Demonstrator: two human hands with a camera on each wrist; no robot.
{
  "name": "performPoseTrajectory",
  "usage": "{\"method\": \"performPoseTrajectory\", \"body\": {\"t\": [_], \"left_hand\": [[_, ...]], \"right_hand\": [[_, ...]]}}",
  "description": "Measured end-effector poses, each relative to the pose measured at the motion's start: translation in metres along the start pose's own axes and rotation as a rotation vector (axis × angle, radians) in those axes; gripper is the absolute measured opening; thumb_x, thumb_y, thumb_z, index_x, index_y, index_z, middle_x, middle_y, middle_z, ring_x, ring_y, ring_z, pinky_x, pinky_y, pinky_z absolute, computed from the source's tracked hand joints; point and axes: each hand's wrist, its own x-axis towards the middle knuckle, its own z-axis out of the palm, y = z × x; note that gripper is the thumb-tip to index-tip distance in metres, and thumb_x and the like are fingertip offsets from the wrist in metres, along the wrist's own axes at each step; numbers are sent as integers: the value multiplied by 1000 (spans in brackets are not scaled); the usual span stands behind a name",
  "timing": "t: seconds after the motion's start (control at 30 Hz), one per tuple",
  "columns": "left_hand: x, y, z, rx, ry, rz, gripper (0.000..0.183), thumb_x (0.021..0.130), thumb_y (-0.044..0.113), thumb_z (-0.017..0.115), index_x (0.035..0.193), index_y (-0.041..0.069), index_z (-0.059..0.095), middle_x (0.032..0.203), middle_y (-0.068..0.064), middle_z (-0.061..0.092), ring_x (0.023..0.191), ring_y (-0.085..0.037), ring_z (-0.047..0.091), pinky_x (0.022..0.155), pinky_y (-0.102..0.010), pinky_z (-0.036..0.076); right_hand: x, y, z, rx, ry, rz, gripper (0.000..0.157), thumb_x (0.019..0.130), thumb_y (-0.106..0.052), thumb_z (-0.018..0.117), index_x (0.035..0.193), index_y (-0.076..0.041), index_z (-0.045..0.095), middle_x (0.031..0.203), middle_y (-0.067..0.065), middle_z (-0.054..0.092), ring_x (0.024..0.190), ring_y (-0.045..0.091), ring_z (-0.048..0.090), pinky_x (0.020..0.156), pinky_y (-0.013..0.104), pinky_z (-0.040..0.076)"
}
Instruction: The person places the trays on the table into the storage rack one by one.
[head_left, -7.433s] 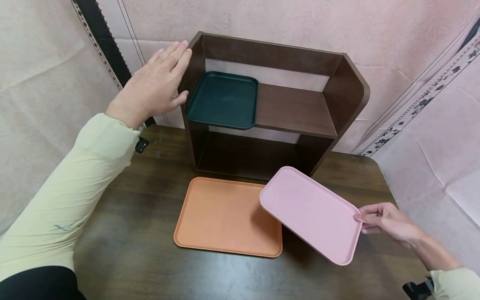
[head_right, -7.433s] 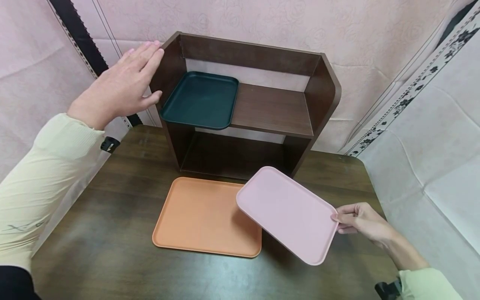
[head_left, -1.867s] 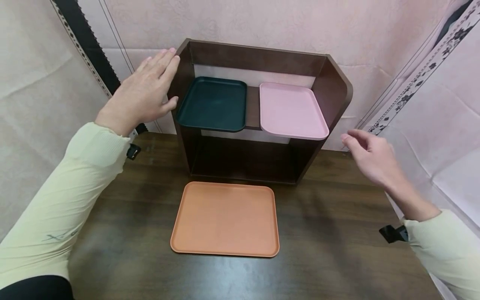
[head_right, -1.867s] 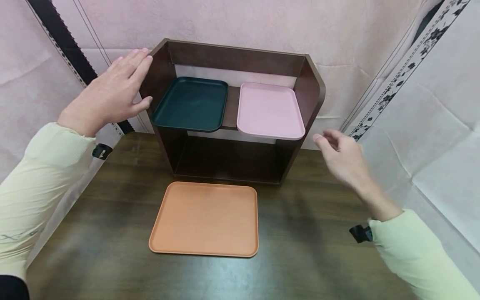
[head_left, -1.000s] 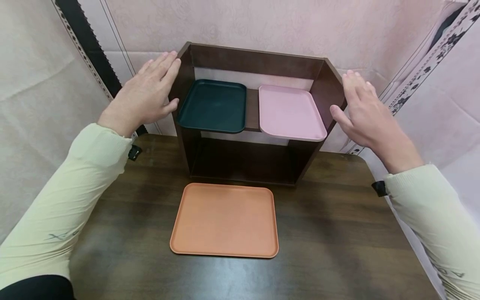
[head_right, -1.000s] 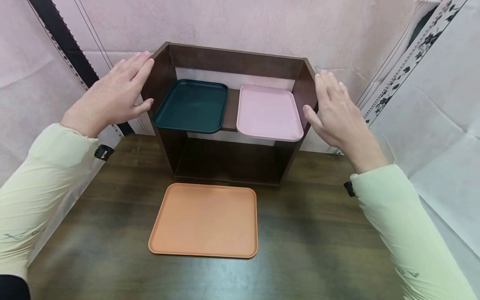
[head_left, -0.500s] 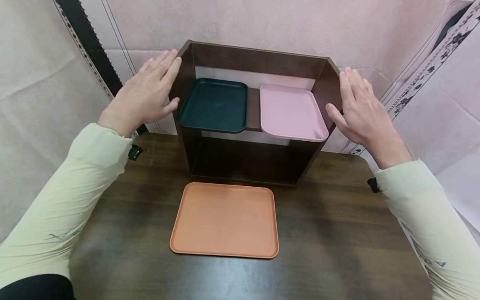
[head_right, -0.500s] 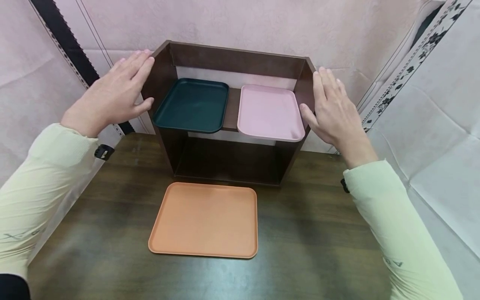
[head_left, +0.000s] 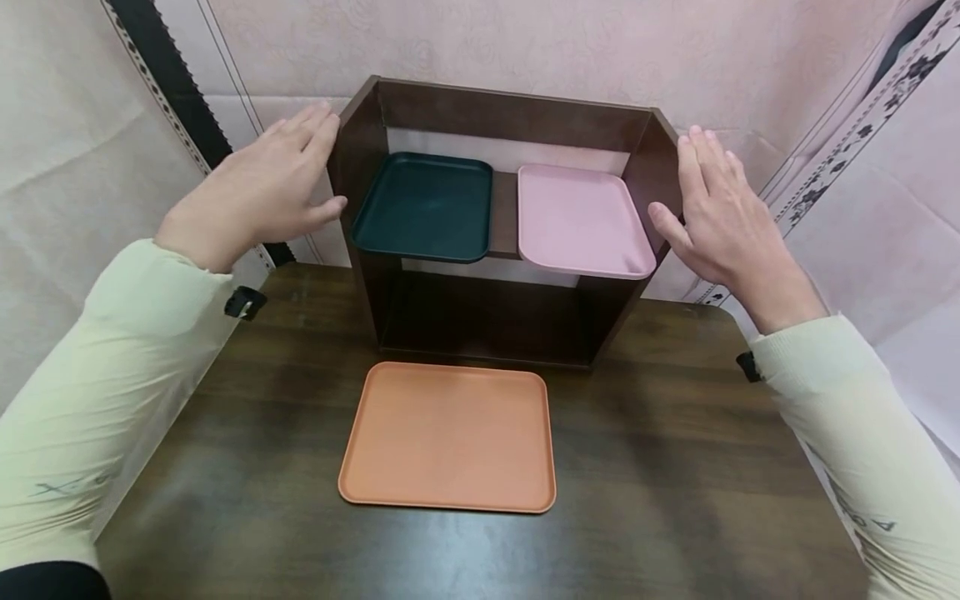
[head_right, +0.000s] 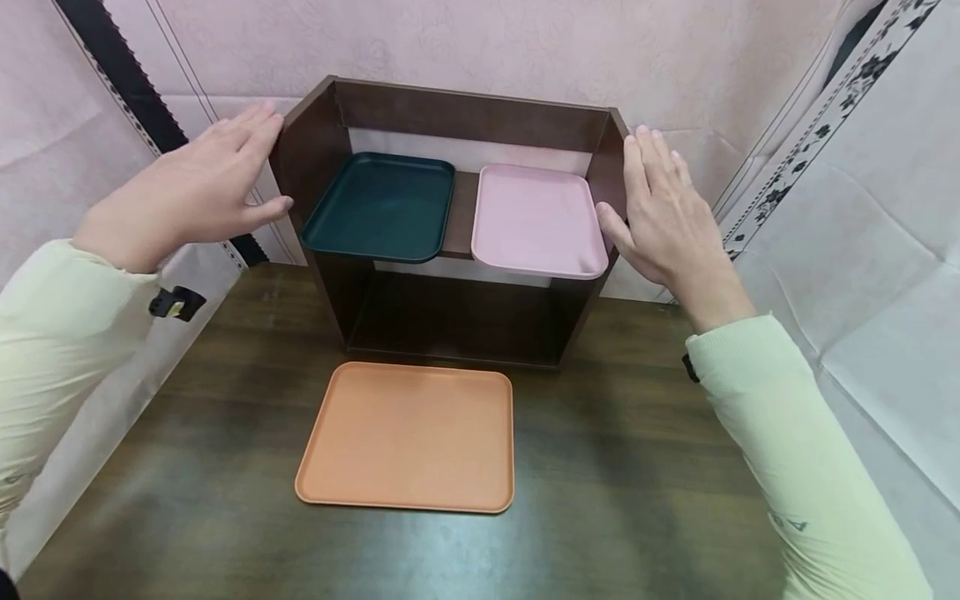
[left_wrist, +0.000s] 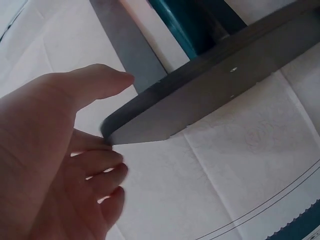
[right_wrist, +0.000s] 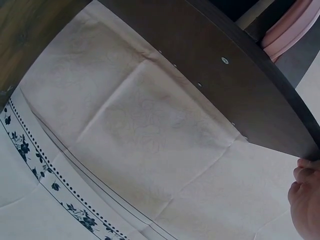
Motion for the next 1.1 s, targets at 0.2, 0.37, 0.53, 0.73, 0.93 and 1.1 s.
{"method": "performPoseTrajectory", "body": {"t": [0.2, 0.37, 0.53, 0.73, 0.93, 1.1], "left_hand": [[-13, -6, -4, -54, -75, -60, 89, 106, 31, 58, 165, -10, 6, 171, -37, 14, 148, -58, 37, 122, -71, 33], [-22, -14, 1, -15, -103, -19, 81, 104, 29, 62, 158, -18, 22, 149, -45, 47, 122, -60, 60, 104, -71, 51], [-32, -22, 9, -35, -145, -13, 79, 103, 33, 64, 155, -18, 32, 145, -44, 53, 126, -58, 59, 105, -70, 51], [-47, -26, 23, -151, -199, -28, 73, 102, 34, 69, 149, -16, 45, 147, -41, 53, 120, -51, 67, 105, -68, 52], [-64, -28, 42, -255, -242, -69, 67, 100, 32, 72, 145, -13, 52, 146, -38, 57, 135, -54, 57, 106, -68, 52], [-77, -30, 60, -322, -247, -72, 58, 99, 28, 74, 137, -13, 59, 136, -36, 65, 125, -49, 66, 101, -65, 57]], "right_hand": [[-1, 2, -1, -5, -16, 1, 82, 111, -42, 35, 168, 2, -4, 178, 21, -6, 166, 40, -4, 136, 57, 0], [-2, 3, -2, -4, -21, 5, 82, 111, -43, 35, 168, 2, -5, 178, 20, -6, 167, 38, -5, 136, 57, 0], [-2, 3, -2, -3, -25, 2, 82, 111, -44, 34, 168, 2, -5, 178, 21, -7, 166, 39, -5, 137, 56, -1], [-1, 3, -3, -5, -12, -7, 82, 111, -43, 35, 167, 3, -4, 177, 22, -6, 166, 40, -4, 136, 57, 0], [0, 3, -2, -3, -9, -13, 82, 112, -44, 34, 167, 4, -3, 177, 22, -5, 166, 40, -3, 136, 57, 0], [0, 3, -1, 4, -14, -11, 82, 112, -45, 33, 167, 3, -3, 177, 22, -5, 166, 40, -4, 136, 57, 0]]}}
